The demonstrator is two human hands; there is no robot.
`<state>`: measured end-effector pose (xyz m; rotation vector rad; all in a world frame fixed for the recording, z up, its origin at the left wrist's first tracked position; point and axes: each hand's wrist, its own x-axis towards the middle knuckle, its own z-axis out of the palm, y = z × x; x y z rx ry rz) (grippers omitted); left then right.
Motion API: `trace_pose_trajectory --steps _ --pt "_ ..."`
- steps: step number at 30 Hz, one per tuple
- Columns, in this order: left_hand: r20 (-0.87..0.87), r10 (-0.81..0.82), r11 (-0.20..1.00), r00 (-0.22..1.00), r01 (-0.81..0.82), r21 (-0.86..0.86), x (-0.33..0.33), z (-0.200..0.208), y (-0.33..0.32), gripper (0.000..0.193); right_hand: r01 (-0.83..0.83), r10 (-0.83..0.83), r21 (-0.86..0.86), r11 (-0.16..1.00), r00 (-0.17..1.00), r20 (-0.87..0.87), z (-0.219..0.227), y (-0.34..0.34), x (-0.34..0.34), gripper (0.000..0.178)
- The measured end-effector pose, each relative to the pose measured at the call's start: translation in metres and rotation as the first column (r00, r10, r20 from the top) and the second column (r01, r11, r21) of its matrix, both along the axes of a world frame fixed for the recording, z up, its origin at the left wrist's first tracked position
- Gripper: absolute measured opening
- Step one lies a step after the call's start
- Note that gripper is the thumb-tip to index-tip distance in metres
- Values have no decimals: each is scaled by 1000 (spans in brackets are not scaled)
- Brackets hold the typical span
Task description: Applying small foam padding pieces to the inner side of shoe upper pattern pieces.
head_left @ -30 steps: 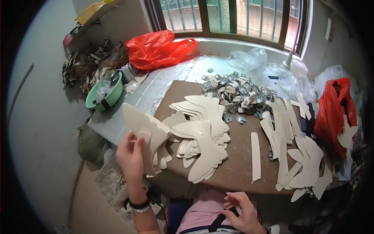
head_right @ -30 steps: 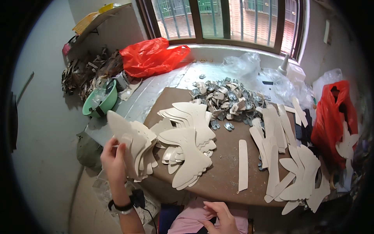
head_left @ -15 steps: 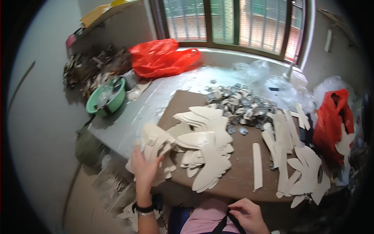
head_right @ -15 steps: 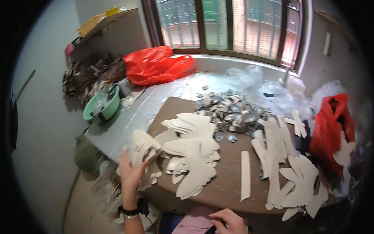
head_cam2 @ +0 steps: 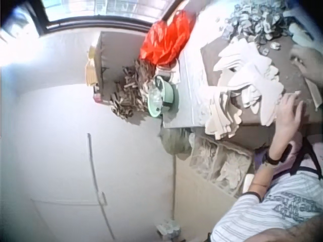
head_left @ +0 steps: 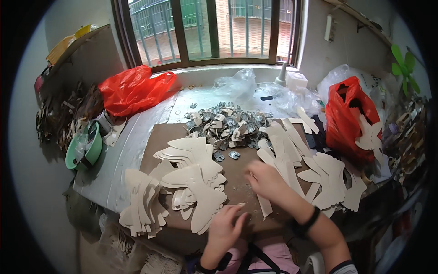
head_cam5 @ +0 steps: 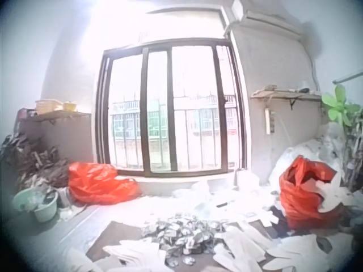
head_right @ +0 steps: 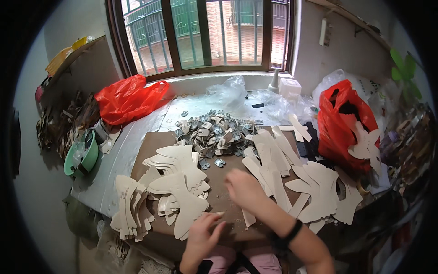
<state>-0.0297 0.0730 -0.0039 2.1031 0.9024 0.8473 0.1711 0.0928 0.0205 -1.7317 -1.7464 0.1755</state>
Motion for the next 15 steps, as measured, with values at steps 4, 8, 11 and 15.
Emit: trace_pose_trajectory --steps 4,8,11,15 --pt "-8 -154 987 988 154 44 27 -3 -31 25 58 -61 35 998 992 110 -40 82 20 21" --pt "-67 -179 984 982 178 -22 21 -2 -43 23 -19 59 -114 993 931 359 -51 96 23 26" --pt "-33 -140 990 990 140 -14 13 -10 -36 21 17 35 -140 990 933 359 -48 88 19 26" --pt "-9 -67 997 998 66 -49 2 -7 -25 20 176 -248 -260 950 928 -279 9 22 14 19"
